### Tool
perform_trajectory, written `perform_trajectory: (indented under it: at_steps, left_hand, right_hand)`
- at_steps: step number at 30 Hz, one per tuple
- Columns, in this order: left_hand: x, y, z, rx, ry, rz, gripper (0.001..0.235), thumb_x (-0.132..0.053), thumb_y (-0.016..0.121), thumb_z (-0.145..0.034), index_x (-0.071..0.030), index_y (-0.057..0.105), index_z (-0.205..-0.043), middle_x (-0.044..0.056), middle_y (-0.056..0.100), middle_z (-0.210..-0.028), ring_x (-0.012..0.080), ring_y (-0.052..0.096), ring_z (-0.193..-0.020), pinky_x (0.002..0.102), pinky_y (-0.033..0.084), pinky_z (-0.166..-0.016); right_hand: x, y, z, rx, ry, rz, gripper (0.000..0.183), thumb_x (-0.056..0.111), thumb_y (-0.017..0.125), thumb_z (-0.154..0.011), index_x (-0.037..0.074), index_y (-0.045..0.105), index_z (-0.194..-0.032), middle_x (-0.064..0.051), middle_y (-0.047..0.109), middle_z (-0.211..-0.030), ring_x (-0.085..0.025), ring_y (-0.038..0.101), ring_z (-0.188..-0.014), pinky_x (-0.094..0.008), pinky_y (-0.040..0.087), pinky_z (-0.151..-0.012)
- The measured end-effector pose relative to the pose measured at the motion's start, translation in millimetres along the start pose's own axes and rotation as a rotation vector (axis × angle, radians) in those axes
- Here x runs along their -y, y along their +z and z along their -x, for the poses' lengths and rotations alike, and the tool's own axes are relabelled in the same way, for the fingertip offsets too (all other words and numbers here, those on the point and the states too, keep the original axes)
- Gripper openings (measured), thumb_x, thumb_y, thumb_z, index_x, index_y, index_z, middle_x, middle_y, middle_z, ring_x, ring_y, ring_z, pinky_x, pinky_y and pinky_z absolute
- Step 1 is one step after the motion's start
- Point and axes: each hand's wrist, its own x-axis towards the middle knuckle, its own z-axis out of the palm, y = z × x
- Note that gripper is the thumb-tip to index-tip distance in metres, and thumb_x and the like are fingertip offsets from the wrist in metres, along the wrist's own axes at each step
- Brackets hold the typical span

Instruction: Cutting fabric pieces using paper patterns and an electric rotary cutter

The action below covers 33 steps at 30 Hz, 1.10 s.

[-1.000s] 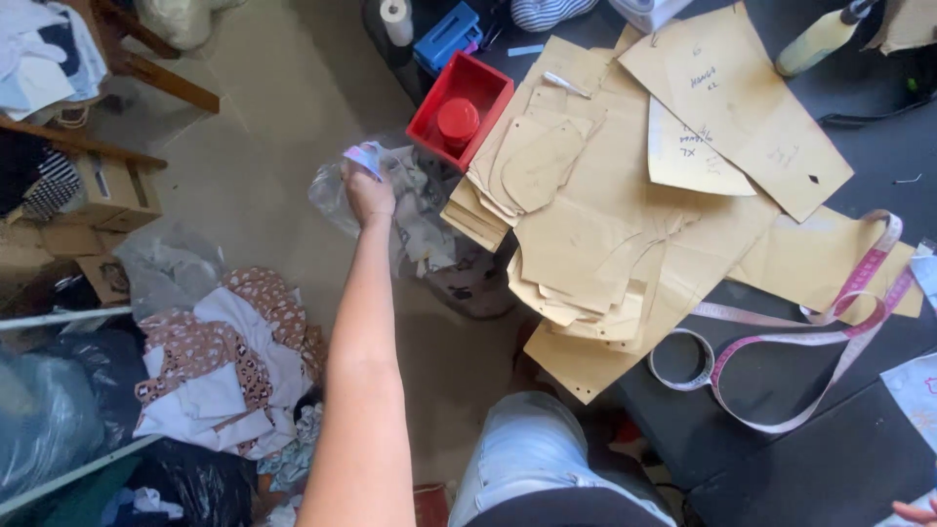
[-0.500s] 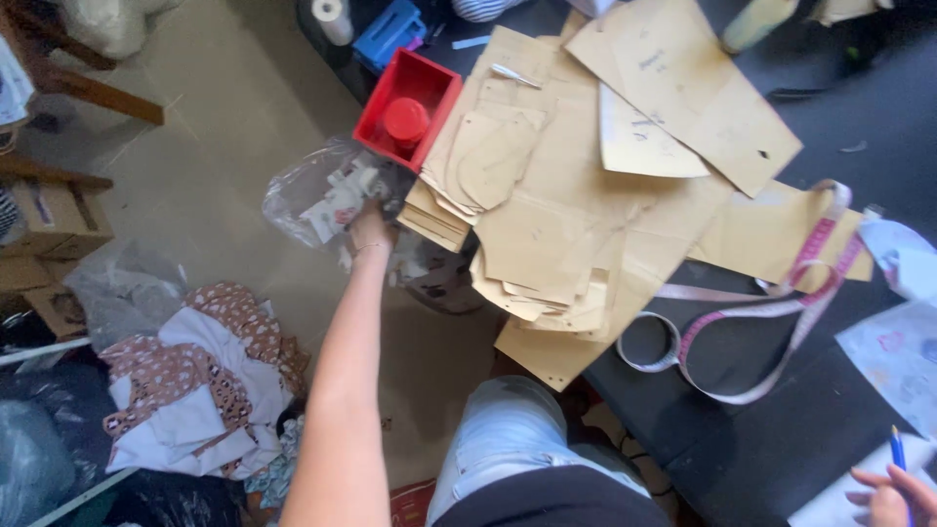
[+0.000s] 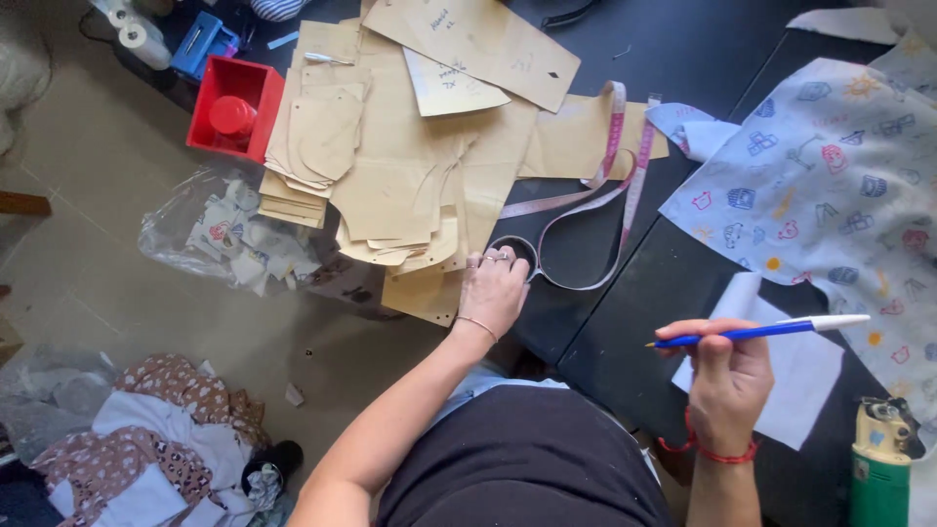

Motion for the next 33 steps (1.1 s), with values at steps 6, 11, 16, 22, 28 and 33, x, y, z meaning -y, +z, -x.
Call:
perform_trajectory:
  at_steps: [6, 11, 16, 22, 28, 33]
  left_hand:
    - [-59.9, -140.8, 7.0, 0.642, -0.157, 1.186, 0.018, -0.029, 0.04, -0.082, -0.012, 0.041, -0.075, 0.0, 0.046, -0.057, 0.0153, 0.04, -0.051, 0.029, 0.033, -0.053]
    - [-87.4, -143.0, 21.2, 0.515, -0.156, 1.361, 0.019, -0.032, 0.046, -0.08, -0.014, 0.047, -0.071, 0.01, 0.045, -0.045, 0.0272, 0.048, -0.046, 0.032, 0.041, -0.049]
    - [-95.4, -143.9, 21.7, 0.456, -0.116, 1.39, 0.018, -0.028, 0.047, -0.079, -0.013, 0.047, -0.069, 0.009, 0.042, -0.043, 0.0248, 0.044, -0.043, 0.031, 0.04, -0.046]
    - [-100.5, -140.4, 18.1, 0.429, -0.07, 1.403, 0.019, -0.027, 0.047, -0.079, -0.011, 0.047, -0.069, 0.011, 0.04, -0.042, 0.0259, 0.042, -0.042, 0.032, 0.038, -0.044]
    - [-101.9, -138.6, 17.8, 0.412, -0.039, 1.4, 0.019, -0.027, 0.048, -0.078, -0.012, 0.047, -0.066, 0.009, 0.038, -0.042, 0.0268, 0.042, -0.041, 0.031, 0.038, -0.042]
    - [-100.7, -138.1, 15.6, 0.383, -0.037, 1.405, 0.019, -0.026, 0.048, -0.078, -0.012, 0.047, -0.065, 0.008, 0.037, -0.041, 0.025, 0.043, -0.041, 0.03, 0.037, -0.043]
  right_hand:
    - [29.8, 13.7, 4.6, 0.069, -0.11, -0.155, 0.02, 0.0, 0.062, -0.071, 0.01, 0.045, -0.073, -0.01, 0.051, -0.065, -0.013, 0.051, -0.048, -0.018, 0.044, -0.047]
    - [26.3, 2.9, 9.5, 0.066, -0.136, -0.307, 0.023, -0.001, 0.058, -0.077, 0.004, 0.046, -0.057, -0.01, 0.05, -0.05, -0.006, 0.04, -0.024, -0.014, 0.035, -0.026]
    - [24.1, 0.1, 9.4, 0.029, -0.145, -0.318, 0.024, 0.002, 0.051, -0.084, 0.005, 0.047, -0.061, -0.007, 0.047, -0.049, -0.004, 0.039, -0.022, -0.013, 0.034, -0.025]
    - [19.2, -6.0, 9.5, -0.009, -0.169, -0.262, 0.025, -0.001, 0.053, -0.082, 0.004, 0.045, -0.058, -0.007, 0.047, -0.048, -0.005, 0.041, -0.022, -0.013, 0.031, -0.024]
    - [22.1, -4.2, 9.7, -0.039, -0.176, -0.258, 0.027, -0.004, 0.051, -0.082, 0.004, 0.044, -0.057, -0.006, 0.045, -0.046, -0.005, 0.041, -0.021, -0.013, 0.033, -0.024]
    - [20.6, -3.0, 7.9, -0.034, -0.171, -0.262, 0.029, -0.005, 0.051, -0.081, 0.004, 0.042, -0.055, -0.006, 0.042, -0.044, -0.005, 0.038, -0.02, -0.014, 0.031, -0.023]
